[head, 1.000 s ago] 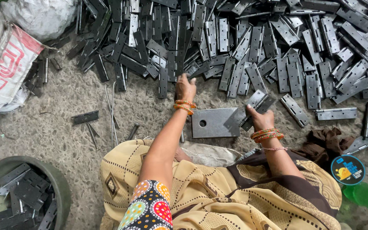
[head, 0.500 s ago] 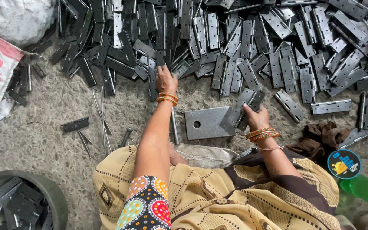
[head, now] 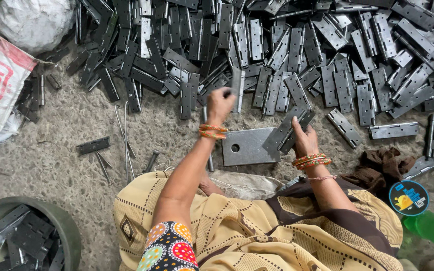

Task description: The person sits on the floor and assembles metal hinge components by inserting pins into pre-drilled holes using a metal rod and hammer. They repeatedly pick up hinge halves, align them on a metal block, and strike the pin to secure the assembly.

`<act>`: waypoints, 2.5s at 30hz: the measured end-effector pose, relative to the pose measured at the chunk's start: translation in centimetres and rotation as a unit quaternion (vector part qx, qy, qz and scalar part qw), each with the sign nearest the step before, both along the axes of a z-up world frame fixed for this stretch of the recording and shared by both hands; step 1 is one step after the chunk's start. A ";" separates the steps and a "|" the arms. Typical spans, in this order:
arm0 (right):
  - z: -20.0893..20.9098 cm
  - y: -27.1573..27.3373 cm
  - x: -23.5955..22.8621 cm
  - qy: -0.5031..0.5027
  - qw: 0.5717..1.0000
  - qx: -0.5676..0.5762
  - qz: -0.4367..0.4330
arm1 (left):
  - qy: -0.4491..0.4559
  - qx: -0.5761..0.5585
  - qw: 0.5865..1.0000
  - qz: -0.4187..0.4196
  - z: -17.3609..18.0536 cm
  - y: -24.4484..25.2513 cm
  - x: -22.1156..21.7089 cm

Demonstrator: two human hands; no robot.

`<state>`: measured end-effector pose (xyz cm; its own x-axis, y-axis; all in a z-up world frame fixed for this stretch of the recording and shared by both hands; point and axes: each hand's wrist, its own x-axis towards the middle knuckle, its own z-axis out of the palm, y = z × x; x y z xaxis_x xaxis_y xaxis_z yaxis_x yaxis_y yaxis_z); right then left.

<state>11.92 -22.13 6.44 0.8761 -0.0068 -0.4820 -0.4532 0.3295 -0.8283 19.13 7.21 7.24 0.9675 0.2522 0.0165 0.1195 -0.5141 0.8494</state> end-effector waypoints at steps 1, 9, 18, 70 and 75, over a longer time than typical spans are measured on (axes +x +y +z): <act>0.8 0.1 0.1 0.029 0.999 0.016 -0.017 | -0.010 -0.023 0.998 -0.051 1.4 -2.0 -0.8; 2.2 -0.1 0.0 -0.014 0.994 -0.074 -0.078 | 0.118 -0.150 0.939 -0.285 4.2 -8.1 -1.0; 3.8 -0.2 -0.5 -0.077 0.982 0.142 -0.098 | 0.014 0.094 0.992 0.079 -8.1 4.5 6.1; 1.6 2.3 -0.4 -0.071 0.993 -0.009 -0.090 | 0.187 -0.534 0.802 0.192 -5.0 5.7 -3.2; -0.7 1.4 -1.2 -0.048 0.989 -0.032 -0.134 | 0.213 -0.479 0.843 0.117 -3.1 5.3 -5.8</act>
<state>10.72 -20.73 5.76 0.8810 -0.2718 -0.3873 -0.2745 0.3731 -0.8863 13.33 12.49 4.10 0.7561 0.1356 -0.6403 0.5224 0.4643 0.7152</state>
